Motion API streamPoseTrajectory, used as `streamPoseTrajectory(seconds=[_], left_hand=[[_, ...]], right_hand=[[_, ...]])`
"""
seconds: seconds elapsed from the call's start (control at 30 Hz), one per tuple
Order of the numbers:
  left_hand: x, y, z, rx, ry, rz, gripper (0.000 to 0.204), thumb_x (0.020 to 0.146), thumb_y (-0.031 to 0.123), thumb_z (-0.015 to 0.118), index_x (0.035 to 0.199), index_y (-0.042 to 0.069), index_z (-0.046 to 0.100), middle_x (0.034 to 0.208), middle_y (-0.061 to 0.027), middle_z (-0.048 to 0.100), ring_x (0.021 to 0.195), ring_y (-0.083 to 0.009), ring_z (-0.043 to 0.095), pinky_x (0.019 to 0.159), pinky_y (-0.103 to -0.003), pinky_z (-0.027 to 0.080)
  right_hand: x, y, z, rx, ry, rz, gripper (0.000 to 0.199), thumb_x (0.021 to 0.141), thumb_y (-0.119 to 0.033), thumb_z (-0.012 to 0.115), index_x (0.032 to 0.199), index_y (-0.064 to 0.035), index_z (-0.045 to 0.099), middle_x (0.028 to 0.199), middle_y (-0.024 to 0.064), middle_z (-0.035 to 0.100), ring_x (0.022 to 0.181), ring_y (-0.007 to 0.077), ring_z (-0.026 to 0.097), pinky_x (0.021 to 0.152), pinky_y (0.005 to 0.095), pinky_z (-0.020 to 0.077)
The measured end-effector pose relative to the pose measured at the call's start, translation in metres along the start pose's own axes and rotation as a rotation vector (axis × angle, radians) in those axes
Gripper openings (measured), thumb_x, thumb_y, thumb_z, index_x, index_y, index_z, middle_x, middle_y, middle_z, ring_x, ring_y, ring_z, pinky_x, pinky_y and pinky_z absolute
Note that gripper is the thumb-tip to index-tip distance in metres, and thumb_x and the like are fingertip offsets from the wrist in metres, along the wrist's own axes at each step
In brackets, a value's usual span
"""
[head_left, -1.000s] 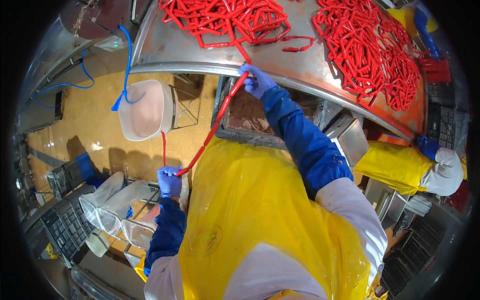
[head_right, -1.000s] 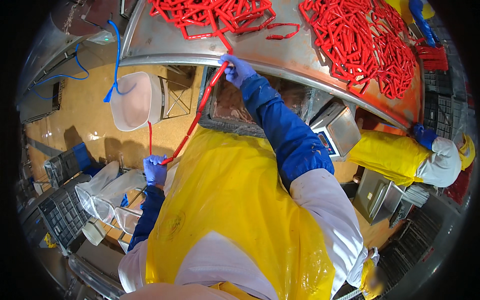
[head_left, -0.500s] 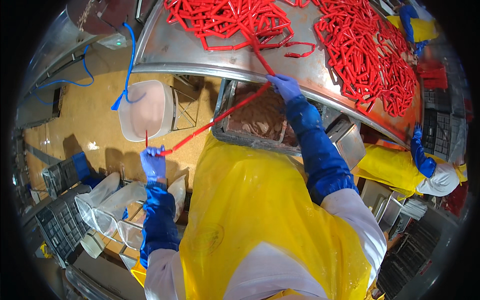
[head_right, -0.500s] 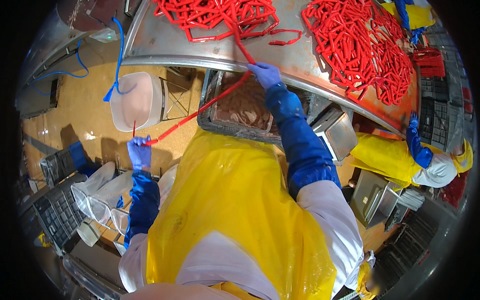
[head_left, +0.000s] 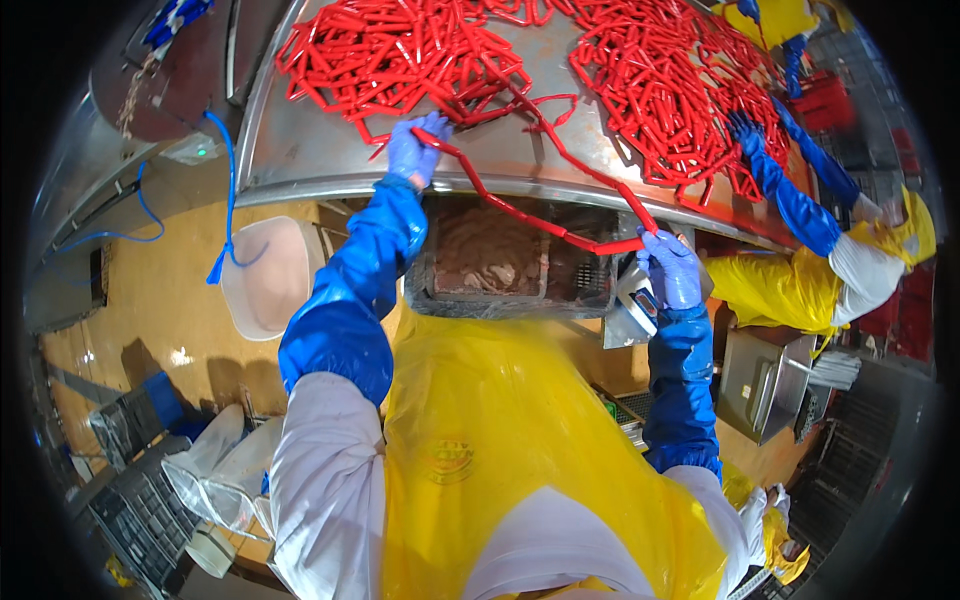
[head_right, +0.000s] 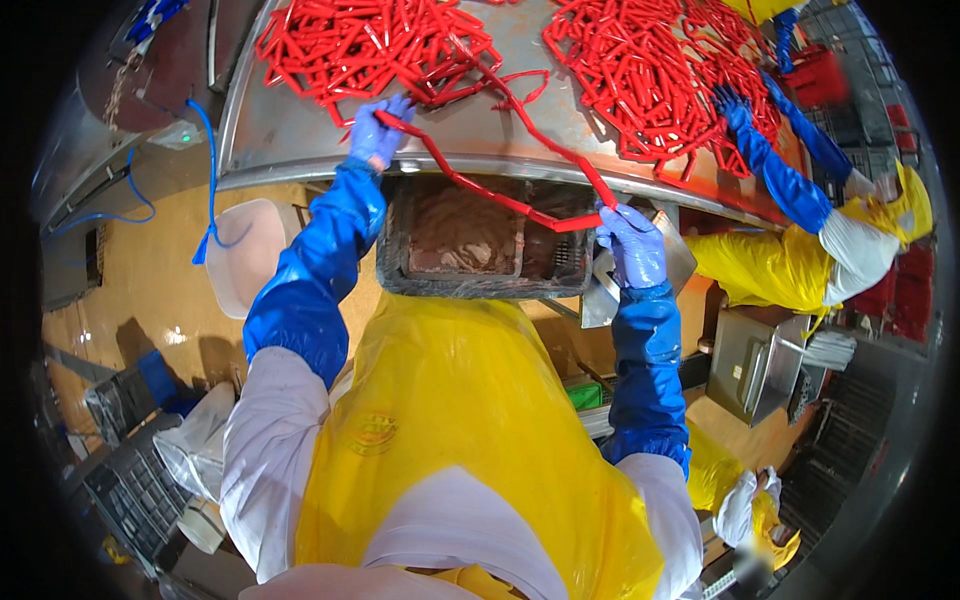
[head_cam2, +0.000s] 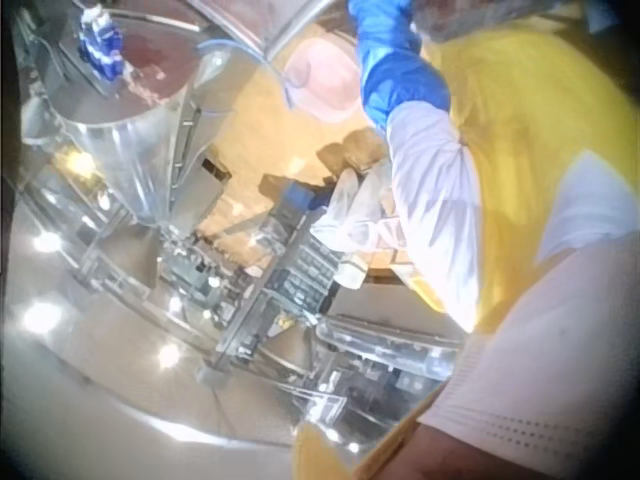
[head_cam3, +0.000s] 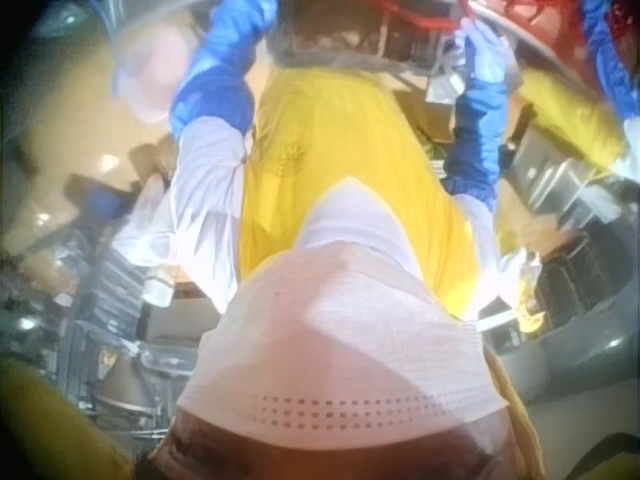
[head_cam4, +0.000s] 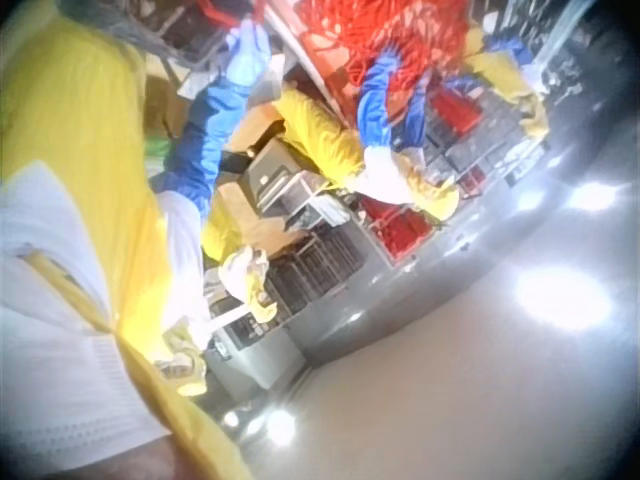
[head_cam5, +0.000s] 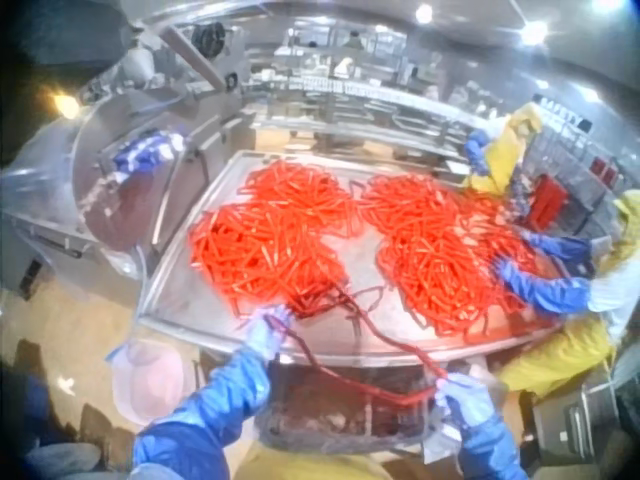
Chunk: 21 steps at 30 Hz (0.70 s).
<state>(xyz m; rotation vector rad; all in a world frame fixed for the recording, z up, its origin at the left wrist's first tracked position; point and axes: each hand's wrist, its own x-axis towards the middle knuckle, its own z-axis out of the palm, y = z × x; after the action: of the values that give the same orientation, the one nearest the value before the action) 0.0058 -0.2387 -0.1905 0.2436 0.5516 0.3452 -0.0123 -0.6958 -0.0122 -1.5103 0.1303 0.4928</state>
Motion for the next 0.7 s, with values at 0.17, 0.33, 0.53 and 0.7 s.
streamPoseTrajectory(seconds=[0.17,0.33,0.53,0.7], left_hand=[[0.067,-0.091,0.041,0.091,0.040,-0.104,0.021,0.094,0.018,0.047,0.101,-0.001,0.054,0.137,-0.0318,0.050,0.126,-0.0486,0.050,0.109,-0.064,0.041],[0.076,-0.163,0.045,0.233,0.062,-0.284,0.021,0.094,0.022,0.048,0.101,0.002,0.049,0.129,-0.0324,0.050,0.121,-0.0514,0.050,0.109,-0.068,0.038],[0.093,-0.205,0.058,0.121,-0.010,-0.328,0.019,0.092,0.021,0.048,0.100,0.004,0.050,0.128,-0.0296,0.051,0.121,-0.0505,0.051,0.108,-0.067,0.040],[0.138,-0.216,0.082,-0.041,-0.005,-0.347,0.021,0.084,0.014,0.049,0.103,0.005,0.053,0.134,-0.0246,0.052,0.128,-0.0476,0.049,0.113,-0.068,0.034]], right_hand=[[-0.030,-0.037,-0.019,0.113,0.127,-0.056,0.017,0.094,-0.005,0.070,0.109,0.0036,0.071,0.096,0.0104,0.072,0.071,0.0129,0.063,0.065,0.0252,0.0512],[-0.058,-0.075,-0.032,0.110,0.105,-0.167,0.019,0.095,-0.006,0.070,0.111,0.0040,0.071,0.104,0.0113,0.073,0.077,0.0135,0.063,0.071,0.0275,0.0495],[-0.093,-0.102,-0.049,0.019,0.183,-0.208,0.021,0.095,-0.008,0.069,0.111,0.0054,0.069,0.110,0.0152,0.071,0.078,0.0149,0.061,0.072,0.0280,0.0494],[-0.115,-0.097,-0.070,0.087,0.213,-0.195,0.021,0.096,-0.009,0.067,0.112,0.0047,0.068,0.107,0.0138,0.070,0.077,0.0151,0.061,0.072,0.0277,0.0496]])
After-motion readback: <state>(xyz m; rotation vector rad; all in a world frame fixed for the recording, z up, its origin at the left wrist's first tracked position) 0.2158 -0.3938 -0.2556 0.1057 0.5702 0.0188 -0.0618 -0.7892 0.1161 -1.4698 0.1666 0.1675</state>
